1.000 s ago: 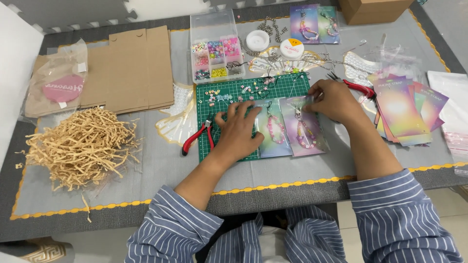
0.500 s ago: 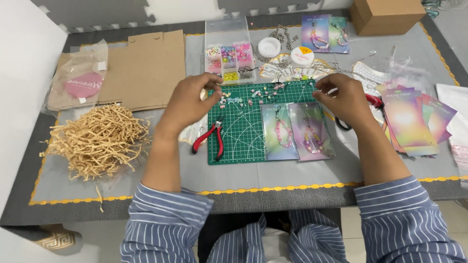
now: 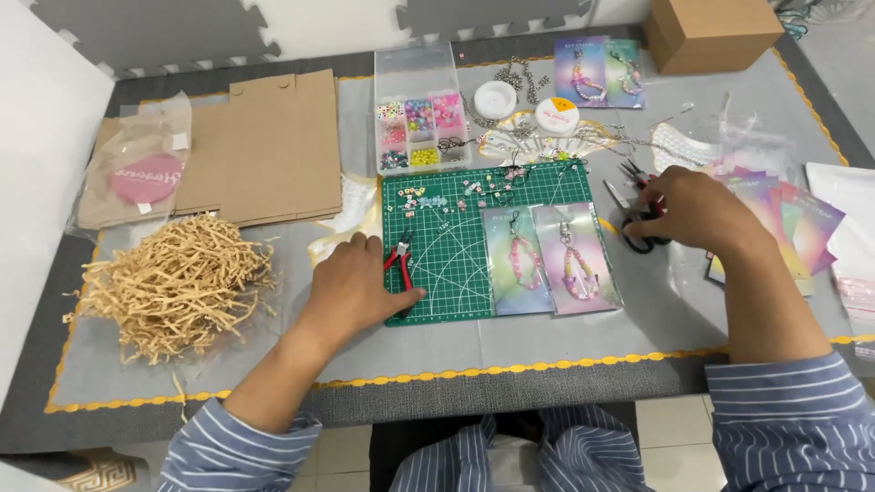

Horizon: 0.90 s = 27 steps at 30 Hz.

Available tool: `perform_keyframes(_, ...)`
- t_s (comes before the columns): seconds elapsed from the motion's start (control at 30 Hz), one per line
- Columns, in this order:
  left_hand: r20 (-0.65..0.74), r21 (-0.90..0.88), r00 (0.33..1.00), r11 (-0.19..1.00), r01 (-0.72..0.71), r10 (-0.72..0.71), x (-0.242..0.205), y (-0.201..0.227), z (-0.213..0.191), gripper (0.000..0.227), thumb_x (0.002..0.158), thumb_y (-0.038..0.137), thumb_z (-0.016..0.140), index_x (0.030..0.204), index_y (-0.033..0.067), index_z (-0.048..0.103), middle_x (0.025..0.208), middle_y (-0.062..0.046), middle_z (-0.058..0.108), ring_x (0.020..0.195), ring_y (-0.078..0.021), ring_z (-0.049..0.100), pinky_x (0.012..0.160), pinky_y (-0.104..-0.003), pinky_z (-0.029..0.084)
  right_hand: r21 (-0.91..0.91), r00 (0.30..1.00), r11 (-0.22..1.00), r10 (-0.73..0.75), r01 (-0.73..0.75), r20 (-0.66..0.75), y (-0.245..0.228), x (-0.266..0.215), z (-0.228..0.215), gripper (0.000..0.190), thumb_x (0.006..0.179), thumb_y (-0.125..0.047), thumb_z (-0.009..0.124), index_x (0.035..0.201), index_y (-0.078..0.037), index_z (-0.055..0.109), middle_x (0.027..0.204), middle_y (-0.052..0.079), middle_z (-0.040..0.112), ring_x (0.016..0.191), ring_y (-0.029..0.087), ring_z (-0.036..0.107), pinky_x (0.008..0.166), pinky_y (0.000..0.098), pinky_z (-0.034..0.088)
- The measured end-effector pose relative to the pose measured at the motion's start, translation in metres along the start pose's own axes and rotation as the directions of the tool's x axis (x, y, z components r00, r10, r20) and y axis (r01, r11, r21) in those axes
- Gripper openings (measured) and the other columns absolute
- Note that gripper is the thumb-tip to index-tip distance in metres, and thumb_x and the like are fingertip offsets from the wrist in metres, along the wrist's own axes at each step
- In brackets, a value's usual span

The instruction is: The person places beaded keychains and phone straps onto decorative cards and inserts them into plastic sleeves, using pliers and scissors to adjust components.

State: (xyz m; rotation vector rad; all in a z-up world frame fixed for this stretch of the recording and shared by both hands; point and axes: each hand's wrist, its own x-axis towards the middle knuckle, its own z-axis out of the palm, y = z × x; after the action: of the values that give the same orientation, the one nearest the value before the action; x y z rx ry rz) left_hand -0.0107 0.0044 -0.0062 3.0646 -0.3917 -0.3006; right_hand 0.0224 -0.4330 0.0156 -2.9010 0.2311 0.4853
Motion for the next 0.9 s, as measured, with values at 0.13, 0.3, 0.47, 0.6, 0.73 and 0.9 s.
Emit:
perform_keyframes(0.13,0.033,-0.080,0.998,0.995,0.051,-0.049,-0.007,-0.001,0.002,0.078,0.077,0.075,0.070,0.111,0.0057,0.060,0.110,-0.013,0.061,0.102,-0.0335,0.061,0.069,-0.050,0.055,0.075,0.999,0.996,0.040,-0.042,0.019,-0.002,-0.006,0.008,0.056,0.074,-0.039,0.088,0.124,-0.019,0.072,0.132,0.006,0.053,0.116,0.030,0.062,0.090,0.0437,0.051)
perform_keyframes(0.3,-0.002,-0.113,0.996,0.990,0.085,-0.086,-0.010,0.002,0.001,0.064,0.078,0.062,0.070,0.111,0.0082,0.061,0.106,-0.008,0.062,0.099,-0.0282,0.061,0.066,-0.044,0.055,0.198,0.999,0.979,0.044,-0.039,-0.023,0.008,-0.007,0.011,0.053,0.073,-0.032,0.089,0.122,-0.016,0.074,0.137,0.006,0.048,0.120,0.028,0.059,0.097,0.0433,0.048)
perform_keyframes(0.47,-0.063,-0.120,0.992,0.988,0.099,-0.107,-0.006,-0.008,0.011,0.060,0.076,0.062,0.069,0.106,0.0105,0.062,0.102,-0.006,0.061,0.098,-0.0297,0.061,0.065,-0.046,0.055,0.284,0.994,0.956,-0.055,0.078,-0.089,0.043,0.014,0.025,0.040,0.081,-0.028,0.084,0.120,-0.019,0.077,0.131,0.006,0.054,0.101,0.027,0.065,0.097,0.0390,0.049)
perform_keyframes(0.6,-0.117,-0.135,0.987,0.986,0.094,-0.110,0.001,-0.010,0.010,0.057,0.074,0.060,0.070,0.104,0.0121,0.063,0.099,-0.005,0.062,0.097,-0.0291,0.062,0.061,-0.047,0.054,0.254,0.949,0.960,-0.031,0.115,-0.313,0.053,0.015,0.025,0.050,0.081,-0.025,0.084,0.126,-0.010,0.069,0.128,0.016,0.055,0.119,0.034,0.054,0.090,0.0457,0.047)
perform_keyframes(0.73,-0.195,-0.184,0.977,0.982,0.054,-0.090,0.004,-0.008,0.013,0.053,0.074,0.057,0.073,0.100,0.0128,0.063,0.096,-0.004,0.061,0.089,-0.0281,0.061,0.062,-0.046,0.052,0.196,0.972,0.980,0.063,-0.018,-0.226,0.043,0.008,0.012,0.062,0.079,-0.039,0.083,0.129,-0.008,0.064,0.132,0.020,0.057,0.135,0.036,0.042,0.097,0.0505,0.045)
perform_keyframes(0.9,-0.271,-0.234,0.959,0.972,0.013,-0.078,0.001,-0.006,0.023,0.052,0.072,0.052,0.076,0.106,0.0146,0.065,0.102,-0.003,0.061,0.095,-0.0275,0.062,0.068,-0.044,0.052,0.215,0.984,0.976,0.059,-0.023,-0.166,0.038,0.011,0.012,0.053,0.074,-0.031,0.083,0.118,-0.007,0.064,0.113,0.013,0.068,0.101,0.032,0.062,0.082,0.0423,0.047)
